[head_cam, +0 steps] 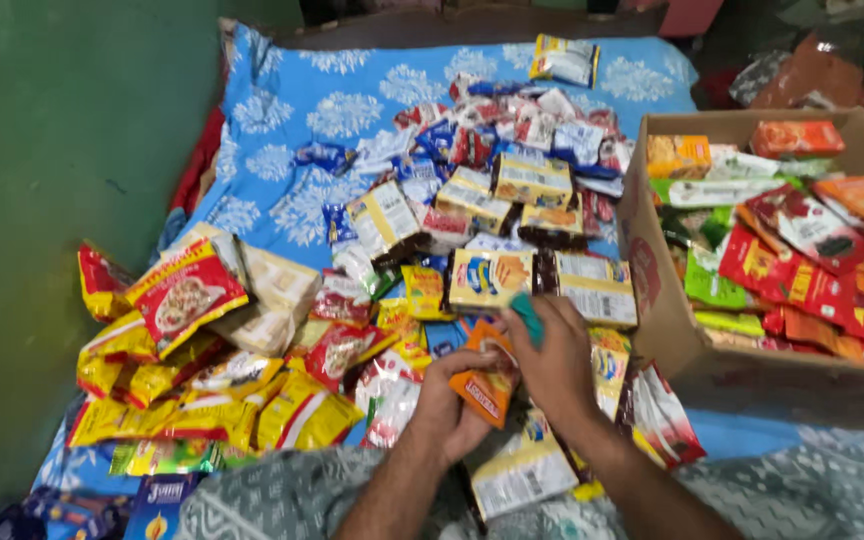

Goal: The person wipes down various food seasoning and snack packets with a cloth by hand and places them into a cardboard box.

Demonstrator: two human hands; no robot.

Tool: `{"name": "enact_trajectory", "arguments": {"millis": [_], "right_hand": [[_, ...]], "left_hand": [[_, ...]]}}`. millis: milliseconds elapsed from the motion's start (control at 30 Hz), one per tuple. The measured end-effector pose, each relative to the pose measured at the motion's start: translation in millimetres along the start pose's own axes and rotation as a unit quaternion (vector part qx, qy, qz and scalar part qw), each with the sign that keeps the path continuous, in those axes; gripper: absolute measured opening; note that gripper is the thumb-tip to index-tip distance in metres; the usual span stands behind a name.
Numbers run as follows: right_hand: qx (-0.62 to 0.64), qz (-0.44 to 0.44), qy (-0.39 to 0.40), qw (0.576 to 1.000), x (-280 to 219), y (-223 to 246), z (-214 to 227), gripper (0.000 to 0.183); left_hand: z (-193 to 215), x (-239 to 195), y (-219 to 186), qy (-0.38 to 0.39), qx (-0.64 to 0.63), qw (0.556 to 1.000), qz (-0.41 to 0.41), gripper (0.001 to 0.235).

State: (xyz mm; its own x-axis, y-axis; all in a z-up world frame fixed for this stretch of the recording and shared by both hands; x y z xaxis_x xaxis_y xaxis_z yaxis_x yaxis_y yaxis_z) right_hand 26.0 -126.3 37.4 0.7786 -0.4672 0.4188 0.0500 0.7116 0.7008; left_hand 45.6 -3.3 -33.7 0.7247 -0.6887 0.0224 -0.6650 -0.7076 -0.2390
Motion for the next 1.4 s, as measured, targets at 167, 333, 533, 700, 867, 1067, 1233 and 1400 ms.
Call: {"name": "enact_trajectory", "arguments": {"millis": [167, 333, 533, 700, 867, 1067, 1233, 1400], "right_hand": [[0.181, -0.383, 0.203, 0.883, -24.6, -30.1, 2.1, 0.039], [0.402, -0.47, 0.303, 0.724, -45.5, -30.5, 4.9, 0.032], [0.424, -0.474, 0.197, 0.746, -22.3, -45.4, 48.6, 0.033], [0.312, -0.304, 0.047, 0.899, 20.6, -58.2, 152.5, 0.048], [0.43, -0.378, 0.063, 0.818, 13.6, -48.5, 127.0, 0.039], [0.523, -0.464, 0.096, 0.709, -29.4, -64.7, 71.3, 0.03], [0.45, -0.531, 0.094, 0.712, -54.9, -54.7, 61.0, 0.03], [0.492, -0.426, 0.084, 0.755, -52.7, -38.5, 66.5, 0.031]], "left_hand": [[-15.0, 13.1, -25.1, -0.069, 0.032, 0.996, -0.054, 0.058], [-12.8, 11.9, -15.7, -0.027, 0.161, 0.986, 0.038, 0.062], [2.6, 23.2, -9.6, 0.015, 0.239, 0.97, -0.026, 0.07], [55.3, 26.1, -45.5, -0.217, 0.691, 0.68, -0.118, 0.045], [41.2, 4.6, -46.2, -0.226, 0.892, 0.392, 0.002, 0.039], [12.5, -9.4, -49.7, -0.204, 0.932, 0.284, 0.095, 0.062], [32.1, 1.3, -47.8, -0.197, 0.922, 0.332, 0.024, 0.031], [71.9, 26.6, -40.2, -0.217, 0.699, 0.671, -0.118, 0.012]]}}
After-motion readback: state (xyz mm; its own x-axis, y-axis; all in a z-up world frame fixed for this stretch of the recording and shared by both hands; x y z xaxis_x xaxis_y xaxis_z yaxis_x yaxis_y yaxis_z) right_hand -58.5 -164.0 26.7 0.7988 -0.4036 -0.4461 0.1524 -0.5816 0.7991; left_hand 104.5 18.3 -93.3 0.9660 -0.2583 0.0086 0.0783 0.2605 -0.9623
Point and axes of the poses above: each hand's wrist, its own x-axis towards the middle knuckle, its own z-axis out of the back of the hand, y = z × x, the point moved 4 cm from there along x, towards the middle knuckle, and after that the axes turned 8 degrees about -z, right-handed, at the moved point
